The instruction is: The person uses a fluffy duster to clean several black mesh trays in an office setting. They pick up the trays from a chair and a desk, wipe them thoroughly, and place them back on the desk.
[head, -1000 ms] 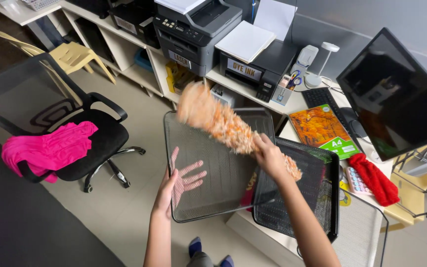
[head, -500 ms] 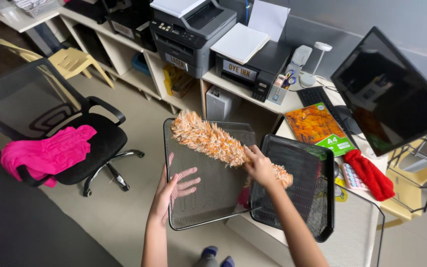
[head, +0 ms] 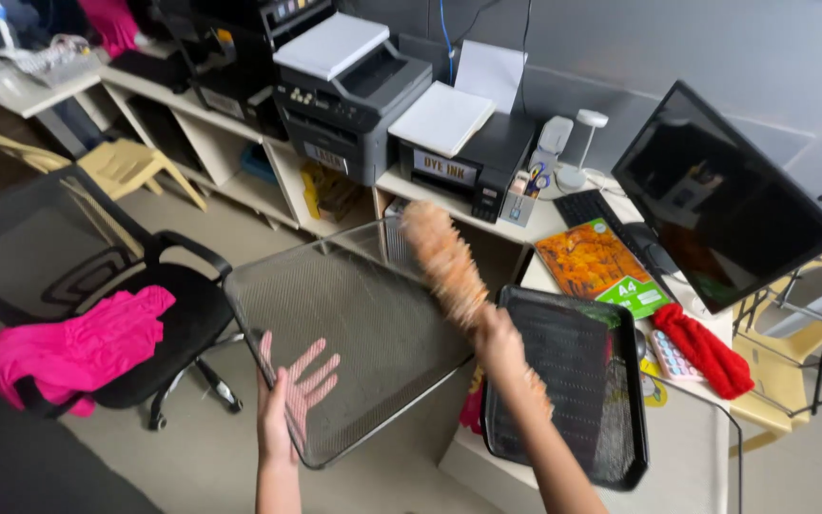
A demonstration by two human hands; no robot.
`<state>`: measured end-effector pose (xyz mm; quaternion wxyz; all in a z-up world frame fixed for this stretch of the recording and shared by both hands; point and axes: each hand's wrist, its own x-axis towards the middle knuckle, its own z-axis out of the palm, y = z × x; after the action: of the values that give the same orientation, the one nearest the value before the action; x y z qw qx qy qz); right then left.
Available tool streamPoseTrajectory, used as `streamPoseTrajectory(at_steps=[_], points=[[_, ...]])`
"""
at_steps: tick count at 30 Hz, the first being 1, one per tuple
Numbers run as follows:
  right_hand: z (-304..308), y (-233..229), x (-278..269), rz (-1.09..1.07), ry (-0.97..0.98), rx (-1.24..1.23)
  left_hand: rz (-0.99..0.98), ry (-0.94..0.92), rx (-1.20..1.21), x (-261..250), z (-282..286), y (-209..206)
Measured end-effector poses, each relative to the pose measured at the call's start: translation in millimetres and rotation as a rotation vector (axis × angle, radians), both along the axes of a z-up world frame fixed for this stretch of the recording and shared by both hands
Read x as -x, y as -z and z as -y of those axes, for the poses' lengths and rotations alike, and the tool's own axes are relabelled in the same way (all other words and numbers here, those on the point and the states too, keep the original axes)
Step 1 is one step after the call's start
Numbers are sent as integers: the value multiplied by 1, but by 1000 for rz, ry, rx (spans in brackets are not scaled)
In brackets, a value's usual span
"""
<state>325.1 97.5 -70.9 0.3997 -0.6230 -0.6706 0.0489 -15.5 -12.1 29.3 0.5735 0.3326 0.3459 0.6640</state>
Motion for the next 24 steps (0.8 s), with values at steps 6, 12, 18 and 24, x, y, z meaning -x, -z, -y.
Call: streamPoseTrajectory(at_steps=[6, 12, 18, 24], points=[[108, -71, 81, 155, -478, -136, 19, -171, -14, 34, -36, 118], [89, -20, 29, 177, -354, 42, 8, -133, 93, 18, -12, 19], [56, 46, -70, -264, 55, -21, 41, 242, -28, 17, -15, 6], [121, 34, -114, -1307, 27, 298, 176, 754, -23, -13, -50, 37]])
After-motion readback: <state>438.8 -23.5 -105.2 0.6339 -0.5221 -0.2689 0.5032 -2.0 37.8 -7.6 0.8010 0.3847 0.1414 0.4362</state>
